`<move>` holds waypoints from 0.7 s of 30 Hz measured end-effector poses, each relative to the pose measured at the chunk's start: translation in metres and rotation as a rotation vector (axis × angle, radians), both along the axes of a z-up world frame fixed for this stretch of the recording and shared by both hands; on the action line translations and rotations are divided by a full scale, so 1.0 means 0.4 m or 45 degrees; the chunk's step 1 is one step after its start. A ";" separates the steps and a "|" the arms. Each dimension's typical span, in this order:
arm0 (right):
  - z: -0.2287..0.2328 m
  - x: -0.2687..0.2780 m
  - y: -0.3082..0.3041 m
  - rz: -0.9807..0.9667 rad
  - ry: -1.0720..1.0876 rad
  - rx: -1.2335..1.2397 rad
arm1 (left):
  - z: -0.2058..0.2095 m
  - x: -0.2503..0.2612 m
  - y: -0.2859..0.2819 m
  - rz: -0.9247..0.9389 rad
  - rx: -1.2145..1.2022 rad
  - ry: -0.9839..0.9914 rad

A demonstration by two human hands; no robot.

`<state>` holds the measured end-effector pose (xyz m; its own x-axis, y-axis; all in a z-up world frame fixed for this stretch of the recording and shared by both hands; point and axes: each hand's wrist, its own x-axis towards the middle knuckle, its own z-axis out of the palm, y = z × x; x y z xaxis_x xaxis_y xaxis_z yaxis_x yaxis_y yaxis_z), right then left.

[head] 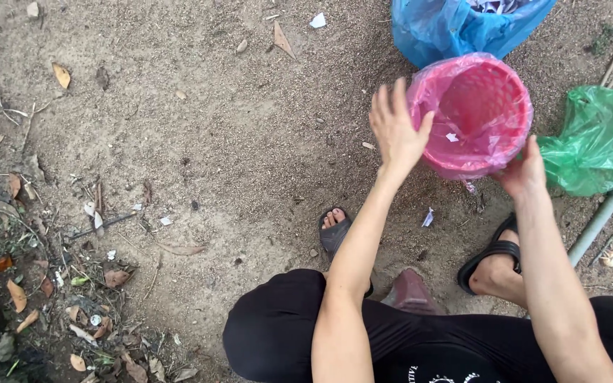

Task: Placing various colored plastic bags as liners into red baskets on the ground.

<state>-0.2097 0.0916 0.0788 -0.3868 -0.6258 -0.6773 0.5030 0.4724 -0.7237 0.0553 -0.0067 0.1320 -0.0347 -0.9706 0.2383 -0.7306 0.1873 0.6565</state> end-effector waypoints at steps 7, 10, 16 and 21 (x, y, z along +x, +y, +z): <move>0.026 0.053 -0.024 -0.017 -0.271 -0.070 | -0.124 -0.038 0.068 0.163 1.201 0.815; 0.020 0.007 -0.045 -0.176 -0.017 -0.079 | -0.162 -0.088 0.073 0.230 1.180 0.936; 0.051 0.065 -0.052 -0.157 0.799 -0.418 | -0.202 -0.122 0.059 0.389 1.076 1.030; 0.156 0.173 -0.032 0.298 1.626 -0.501 | -0.175 -0.113 0.061 0.422 0.995 0.946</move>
